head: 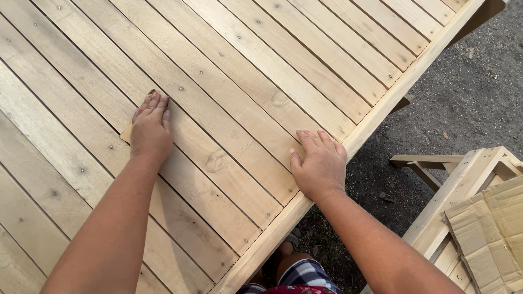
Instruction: The person sands the surface of a wooden slatted table using a sanding block. They move the block back and forth along the planks and edges, occasionally switching hands. The work continues across the tabletop and along the frame.
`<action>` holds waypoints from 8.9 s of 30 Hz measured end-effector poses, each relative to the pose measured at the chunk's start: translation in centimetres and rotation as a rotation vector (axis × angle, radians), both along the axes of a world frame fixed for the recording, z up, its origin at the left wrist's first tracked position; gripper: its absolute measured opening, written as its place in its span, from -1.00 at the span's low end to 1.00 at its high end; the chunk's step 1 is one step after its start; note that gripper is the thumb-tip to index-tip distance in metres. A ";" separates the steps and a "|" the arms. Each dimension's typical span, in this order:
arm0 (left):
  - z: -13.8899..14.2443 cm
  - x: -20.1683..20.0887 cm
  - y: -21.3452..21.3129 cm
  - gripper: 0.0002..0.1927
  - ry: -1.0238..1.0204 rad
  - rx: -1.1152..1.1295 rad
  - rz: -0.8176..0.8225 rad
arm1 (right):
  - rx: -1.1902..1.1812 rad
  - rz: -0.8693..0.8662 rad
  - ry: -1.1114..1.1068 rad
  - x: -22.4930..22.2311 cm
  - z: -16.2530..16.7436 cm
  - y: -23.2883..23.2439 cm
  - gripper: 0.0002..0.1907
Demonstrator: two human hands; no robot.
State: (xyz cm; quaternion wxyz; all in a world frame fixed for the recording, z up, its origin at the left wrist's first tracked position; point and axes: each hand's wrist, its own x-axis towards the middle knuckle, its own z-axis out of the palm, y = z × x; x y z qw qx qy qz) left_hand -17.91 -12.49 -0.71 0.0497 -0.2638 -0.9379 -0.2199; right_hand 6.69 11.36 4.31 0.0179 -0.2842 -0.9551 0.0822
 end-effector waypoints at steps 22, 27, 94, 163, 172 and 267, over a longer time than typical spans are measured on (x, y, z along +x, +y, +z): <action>0.5 13.7 -0.9 -0.52 -0.123 -0.286 -0.481 | -0.004 0.019 0.049 0.2 -0.2 0.2 -0.46; 2.2 17.1 -2.7 -0.39 0.025 -0.352 -0.514 | 0.045 0.019 0.004 0.0 -0.1 0.1 -0.45; 1.3 6.9 2.2 -0.56 -0.001 -0.198 -0.377 | 0.029 0.038 0.070 0.3 -0.4 0.1 -0.48; -0.6 18.5 -8.0 -0.55 -0.278 -0.087 -0.724 | 0.060 0.030 -0.004 0.0 -0.8 0.2 -0.45; 1.1 5.7 -6.0 -0.58 -0.103 0.052 -0.001 | 0.046 0.033 0.004 0.1 -0.9 0.2 -0.46; -1.4 14.6 -20.6 -0.50 0.073 -0.200 0.868 | 0.064 1.304 -0.180 -18.6 -4.8 -23.0 -0.38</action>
